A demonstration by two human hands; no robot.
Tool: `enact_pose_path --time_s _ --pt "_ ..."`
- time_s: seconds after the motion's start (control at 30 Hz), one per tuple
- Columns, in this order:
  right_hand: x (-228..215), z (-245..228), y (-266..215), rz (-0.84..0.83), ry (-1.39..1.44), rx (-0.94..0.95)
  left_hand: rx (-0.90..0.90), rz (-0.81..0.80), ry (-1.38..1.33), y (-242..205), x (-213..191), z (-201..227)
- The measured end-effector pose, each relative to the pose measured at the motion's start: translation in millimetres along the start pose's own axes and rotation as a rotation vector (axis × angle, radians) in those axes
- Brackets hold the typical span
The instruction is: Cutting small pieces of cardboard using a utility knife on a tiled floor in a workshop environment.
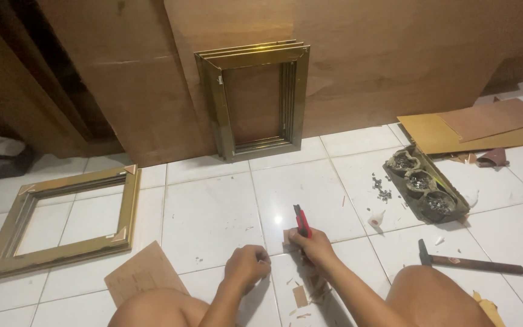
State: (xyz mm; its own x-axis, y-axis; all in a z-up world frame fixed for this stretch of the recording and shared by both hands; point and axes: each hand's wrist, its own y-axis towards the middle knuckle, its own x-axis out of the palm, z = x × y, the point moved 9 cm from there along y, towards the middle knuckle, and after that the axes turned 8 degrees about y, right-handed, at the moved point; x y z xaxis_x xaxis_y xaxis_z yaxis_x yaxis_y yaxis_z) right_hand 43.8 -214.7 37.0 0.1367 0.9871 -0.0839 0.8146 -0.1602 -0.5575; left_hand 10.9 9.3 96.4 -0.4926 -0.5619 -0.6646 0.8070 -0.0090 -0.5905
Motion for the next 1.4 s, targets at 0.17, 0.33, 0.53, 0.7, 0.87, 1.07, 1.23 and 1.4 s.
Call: enact_pose_path --time_s 0.17,0.33,0.53,0.7,0.87,1.07,1.23,1.4 --pt "-3 -20 -13 0.098 -0.331 -0.053 0.188 0.298 0.157 43 20 3" --pt "-17 -35 -37 0.168 -0.182 -0.005 0.576 0.650 0.258 75 42 30" --pt "-17 -23 -13 0.050 -0.465 -0.173 0.943 1.027 0.359 83 41 48" --pt "0 -16 -23 -0.033 -0.624 -0.150 1.062 0.868 0.355 86 32 52" --pt "16 -2 -12 -0.041 -0.745 -0.126 1.038 0.988 0.529 84 35 50" --pt "19 -3 -12 -0.027 -0.785 -0.065 1.014 1.026 0.615 78 33 54" --pt "19 0 -4 -0.037 -0.813 -0.022 1.013 1.070 0.552 73 30 57" --pt "17 -3 -2 -0.060 -0.849 -0.026 0.928 1.072 0.535 79 29 57"
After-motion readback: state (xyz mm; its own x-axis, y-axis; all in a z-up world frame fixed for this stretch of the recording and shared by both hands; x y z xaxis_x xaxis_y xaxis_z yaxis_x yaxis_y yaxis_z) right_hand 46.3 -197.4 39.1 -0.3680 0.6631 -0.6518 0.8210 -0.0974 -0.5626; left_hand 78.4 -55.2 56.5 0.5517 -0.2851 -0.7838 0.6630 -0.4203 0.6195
